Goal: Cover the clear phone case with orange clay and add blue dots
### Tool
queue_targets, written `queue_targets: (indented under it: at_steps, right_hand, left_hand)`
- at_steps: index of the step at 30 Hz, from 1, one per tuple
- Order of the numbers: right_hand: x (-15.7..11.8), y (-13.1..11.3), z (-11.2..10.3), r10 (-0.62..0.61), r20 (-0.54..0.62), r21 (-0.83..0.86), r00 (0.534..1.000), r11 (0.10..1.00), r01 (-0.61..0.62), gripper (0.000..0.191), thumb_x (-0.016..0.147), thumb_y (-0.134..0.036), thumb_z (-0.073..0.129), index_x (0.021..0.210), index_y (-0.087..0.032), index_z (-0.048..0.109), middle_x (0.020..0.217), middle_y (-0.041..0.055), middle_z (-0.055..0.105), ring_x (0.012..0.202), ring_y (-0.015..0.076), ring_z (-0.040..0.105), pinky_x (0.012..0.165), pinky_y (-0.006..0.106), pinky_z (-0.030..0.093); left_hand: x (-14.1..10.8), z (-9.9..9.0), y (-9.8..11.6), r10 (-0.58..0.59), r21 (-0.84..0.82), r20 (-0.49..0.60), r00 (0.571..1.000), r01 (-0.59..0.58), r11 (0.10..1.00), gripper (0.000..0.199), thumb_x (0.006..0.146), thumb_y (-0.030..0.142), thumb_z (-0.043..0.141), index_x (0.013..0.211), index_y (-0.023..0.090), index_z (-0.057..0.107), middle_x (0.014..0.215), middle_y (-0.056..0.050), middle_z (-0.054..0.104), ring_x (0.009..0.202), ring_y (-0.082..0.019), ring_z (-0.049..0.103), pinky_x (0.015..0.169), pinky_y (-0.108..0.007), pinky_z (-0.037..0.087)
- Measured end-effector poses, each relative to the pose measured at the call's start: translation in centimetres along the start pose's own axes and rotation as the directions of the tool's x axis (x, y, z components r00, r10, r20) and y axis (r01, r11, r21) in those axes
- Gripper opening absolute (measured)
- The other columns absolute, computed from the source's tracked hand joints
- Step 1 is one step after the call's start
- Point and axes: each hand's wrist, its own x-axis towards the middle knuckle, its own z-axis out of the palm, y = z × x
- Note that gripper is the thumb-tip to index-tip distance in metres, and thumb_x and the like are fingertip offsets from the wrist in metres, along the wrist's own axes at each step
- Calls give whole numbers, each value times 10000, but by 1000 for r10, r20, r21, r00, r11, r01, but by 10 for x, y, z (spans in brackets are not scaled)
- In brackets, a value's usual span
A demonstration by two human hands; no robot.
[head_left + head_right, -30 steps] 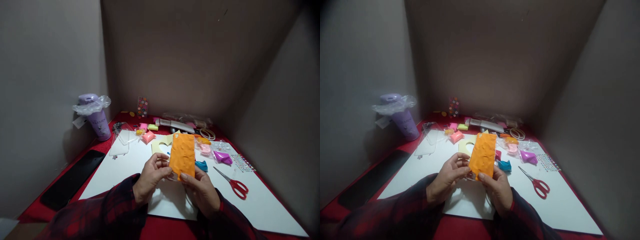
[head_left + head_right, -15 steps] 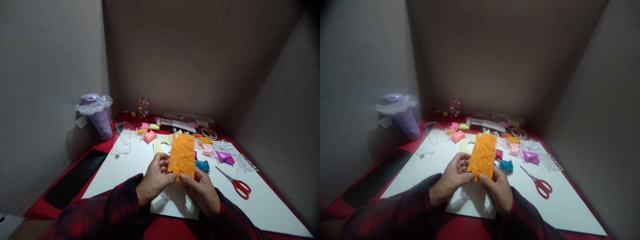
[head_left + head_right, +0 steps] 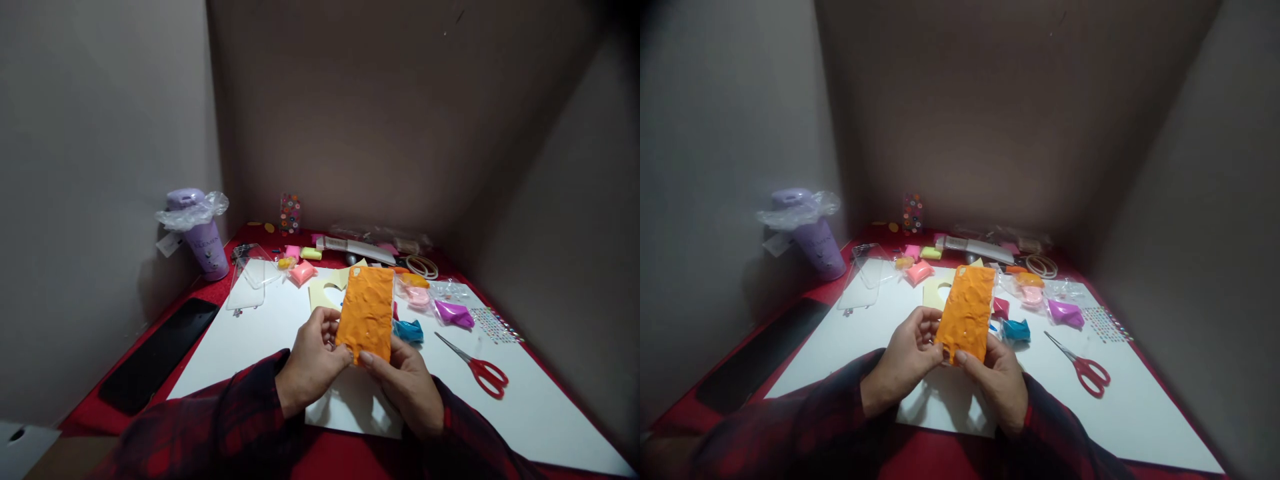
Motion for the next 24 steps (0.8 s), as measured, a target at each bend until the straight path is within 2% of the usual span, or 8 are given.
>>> queue_targets:
  at_steps: [7, 14, 16, 19, 24]
  right_hand:
    - [2, -3, 2, -4, -3, 97, 1000, 995, 4, 310, 682, -294, 718, 972, -216, 640, 966, 74, 677, 854, 250, 630, 773, 364, 481]
    - [4, -5, 2, -35, -49, 144, 998, 989, 42, 306, 666, -284, 725, 952, -218, 639, 974, 75, 677, 885, 259, 622, 768, 360, 481]
    - [3, -4, 1, -52, -50, 124, 997, 991, 58, 318, 668, -288, 724, 965, -219, 634, 982, 76, 674, 894, 263, 616, 783, 374, 474]
    - [1, -3, -1, -82, -55, 25, 995, 996, 84, 306, 685, -289, 715, 971, -219, 630, 973, 77, 673, 887, 259, 611, 768, 365, 469]
    - [-1, -1, -2, -98, -57, -68, 994, 993, 94, 270, 702, -298, 703, 952, -219, 637, 966, 79, 671, 897, 264, 601, 747, 360, 468]
  left_hand:
    - [3, 0, 5, -75, -185, 37, 997, 80, 979, 403, 570, 36, 584, 928, 156, 443, 833, -18, 549, 691, -145, 581, 532, -270, 520]
    - [3, -7, 13, -98, -266, 110, 989, 124, 956, 290, 698, 181, 587, 963, 125, 484, 857, -60, 577, 695, -154, 604, 579, -306, 533]
    - [2, -8, 13, -124, -239, 108, 986, 147, 960, 264, 719, 217, 577, 951, 124, 493, 799, -60, 592, 681, -166, 605, 514, -277, 520]
    - [2, -7, 9, -184, -167, 121, 975, 203, 965, 208, 714, 237, 580, 868, 122, 503, 674, -40, 596, 556, -147, 587, 401, -221, 465]
    - [4, -5, 4, -205, -159, 114, 972, 222, 962, 148, 680, 209, 585, 770, 129, 500, 622, -22, 595, 449, -118, 552, 340, -197, 430]
